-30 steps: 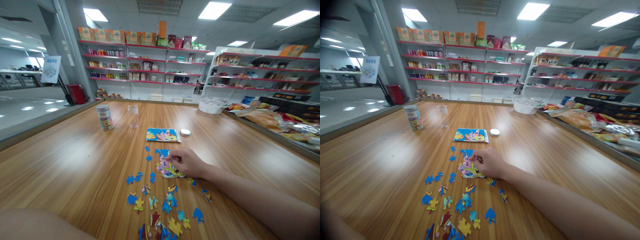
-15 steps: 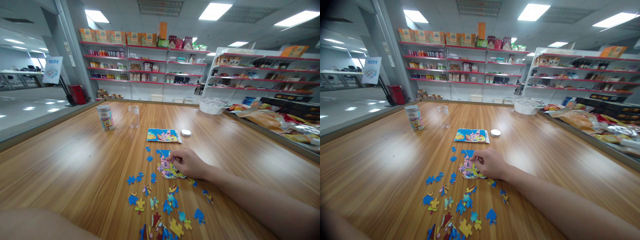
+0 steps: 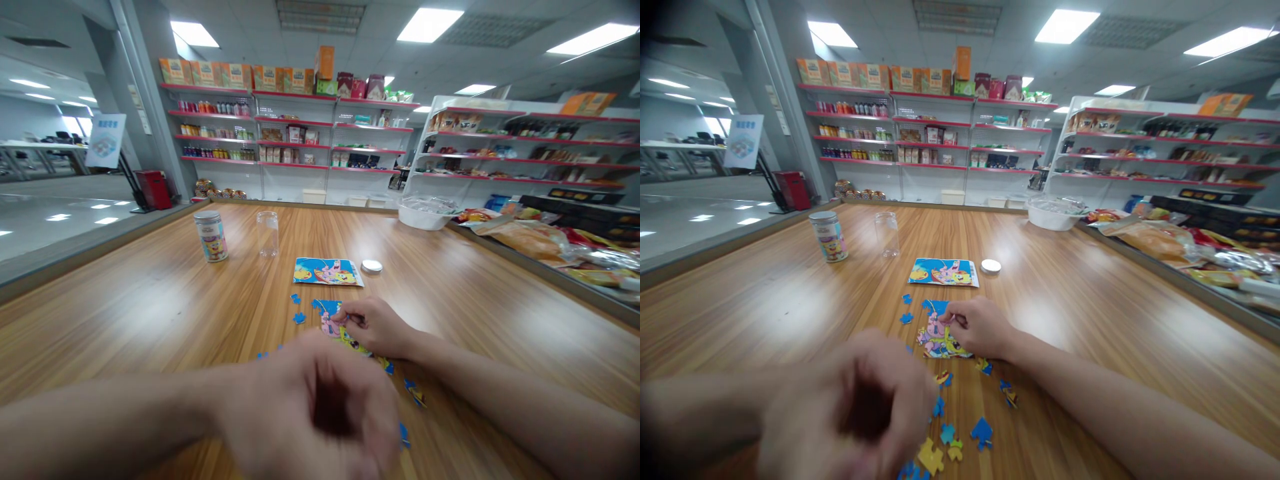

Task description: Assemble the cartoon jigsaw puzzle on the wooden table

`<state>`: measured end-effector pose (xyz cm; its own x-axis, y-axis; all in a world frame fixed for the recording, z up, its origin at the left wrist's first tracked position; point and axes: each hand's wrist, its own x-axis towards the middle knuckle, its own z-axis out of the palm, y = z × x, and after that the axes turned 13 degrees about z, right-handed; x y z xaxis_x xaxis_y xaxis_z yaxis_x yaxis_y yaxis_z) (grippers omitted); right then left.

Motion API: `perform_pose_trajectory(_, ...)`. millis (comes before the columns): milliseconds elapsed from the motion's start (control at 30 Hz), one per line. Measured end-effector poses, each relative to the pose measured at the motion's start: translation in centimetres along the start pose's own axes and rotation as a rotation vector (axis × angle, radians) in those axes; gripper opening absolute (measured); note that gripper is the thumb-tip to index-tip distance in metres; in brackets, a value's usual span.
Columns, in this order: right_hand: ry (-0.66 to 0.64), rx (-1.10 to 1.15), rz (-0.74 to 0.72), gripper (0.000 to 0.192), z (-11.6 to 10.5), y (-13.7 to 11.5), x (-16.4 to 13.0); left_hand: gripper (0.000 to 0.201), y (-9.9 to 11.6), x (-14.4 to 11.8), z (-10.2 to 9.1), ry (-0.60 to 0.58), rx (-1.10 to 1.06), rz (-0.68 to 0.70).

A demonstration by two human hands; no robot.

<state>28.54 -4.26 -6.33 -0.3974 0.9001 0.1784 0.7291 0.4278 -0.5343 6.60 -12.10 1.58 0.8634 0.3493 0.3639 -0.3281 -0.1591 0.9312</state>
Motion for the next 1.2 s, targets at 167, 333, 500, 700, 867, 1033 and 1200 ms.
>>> perform_pose_trajectory(167, 0.011, 0.0, -0.002, 0.022, 0.0, 0.0, 0.0, 0.023, -5.1, -0.2, -12.6, 0.492, 0.527, 0.154)
perform_pose_trajectory(333, 0.005, 0.012, -0.012, 0.02, 0.2, 0.2, 0.0, 0.03, -8.1, -3.3, -18.6, 0.425, 0.886, -0.05)
perform_pose_trajectory(500, 0.013, -0.008, 0.0, 0.021, 0.1, 0.0, 0.1, 0.031, -7.6, -3.1, -17.9, 0.172, 1.088, -0.054)
perform_pose_trajectory(700, 0.012, -0.008, 0.006, 0.021, 0.1, 0.0, 0.0, 0.02, -7.6, -2.4, -16.8, 0.193, 1.052, -0.07)
perform_pose_trajectory(867, 0.014, 0.003, -0.009, 0.021, 0.1, 0.1, 0.1, 0.012, -8.0, -2.1, -15.7, 0.199, 0.992, -0.026)
perform_pose_trajectory(1033, 0.021, 0.002, -0.009, 0.021, 0.2, 0.2, 0.1, 0.009, -8.9, -2.0, -14.9, 0.175, 1.09, 0.036)
perform_pose_trajectory(1200, 0.02, 0.003, 0.0, 0.02, 0.2, 0.0, 0.1, 0.011, -9.4, -1.9, -14.7, 0.161, 1.168, 0.079)
